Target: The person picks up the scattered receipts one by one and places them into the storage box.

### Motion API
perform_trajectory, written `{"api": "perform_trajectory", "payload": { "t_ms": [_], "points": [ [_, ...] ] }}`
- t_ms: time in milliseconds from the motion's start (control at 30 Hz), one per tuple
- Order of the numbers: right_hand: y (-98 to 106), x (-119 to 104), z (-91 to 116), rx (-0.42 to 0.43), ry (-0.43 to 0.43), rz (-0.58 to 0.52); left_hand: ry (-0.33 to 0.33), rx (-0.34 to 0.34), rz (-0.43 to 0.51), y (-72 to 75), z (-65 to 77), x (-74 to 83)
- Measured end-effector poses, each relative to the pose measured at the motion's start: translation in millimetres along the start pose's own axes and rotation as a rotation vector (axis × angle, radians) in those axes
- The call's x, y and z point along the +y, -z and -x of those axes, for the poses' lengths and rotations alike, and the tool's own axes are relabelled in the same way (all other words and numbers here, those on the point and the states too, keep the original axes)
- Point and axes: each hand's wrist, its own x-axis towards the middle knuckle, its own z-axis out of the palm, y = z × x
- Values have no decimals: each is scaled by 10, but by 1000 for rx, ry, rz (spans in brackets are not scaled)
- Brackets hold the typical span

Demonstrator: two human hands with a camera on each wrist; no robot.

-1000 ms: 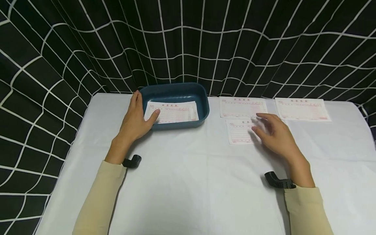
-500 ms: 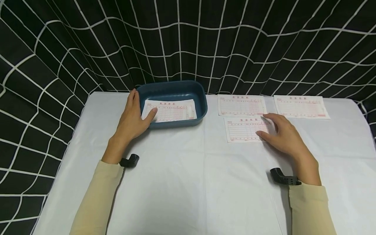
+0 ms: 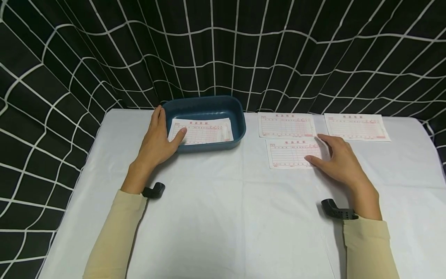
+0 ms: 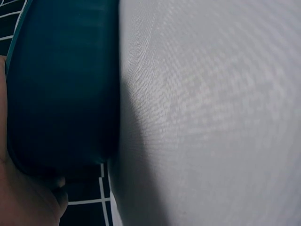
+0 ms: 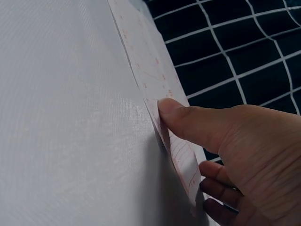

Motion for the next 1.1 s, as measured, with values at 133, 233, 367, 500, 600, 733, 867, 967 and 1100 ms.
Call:
{"api": "perform_trajectory", "payload": {
  "t_ms": [133,233,367,500,600,733,867,967,1100],
  "points": [
    [-11,14,-1,8,-20,5,4,-7,-1,1,-3,-7],
    [-16,30,-3,20,-11,4,4,-9,-1,1,-4,-12],
    [-13,45,-14,27,-2,-3,0,-6,0,5,-8,-17],
    [2,44,-13,29,-17,-20,-6,-1,2,3,-11,-18],
    [18,46,-4,41,-31,-18,-8,2,2,-2,-13,-19],
    [34,59,11,56,-38,-6,-8,2,-2,-2,-11,-17],
    [51,71,24,57,-42,-1,-9,1,-2,1,-10,-12],
    [63,82,29,50,-46,2,-8,1,-2,1,-11,-16],
    [77,89,31,38,-41,1,-10,2,-5,-2,-15,-24]
  ]
}}
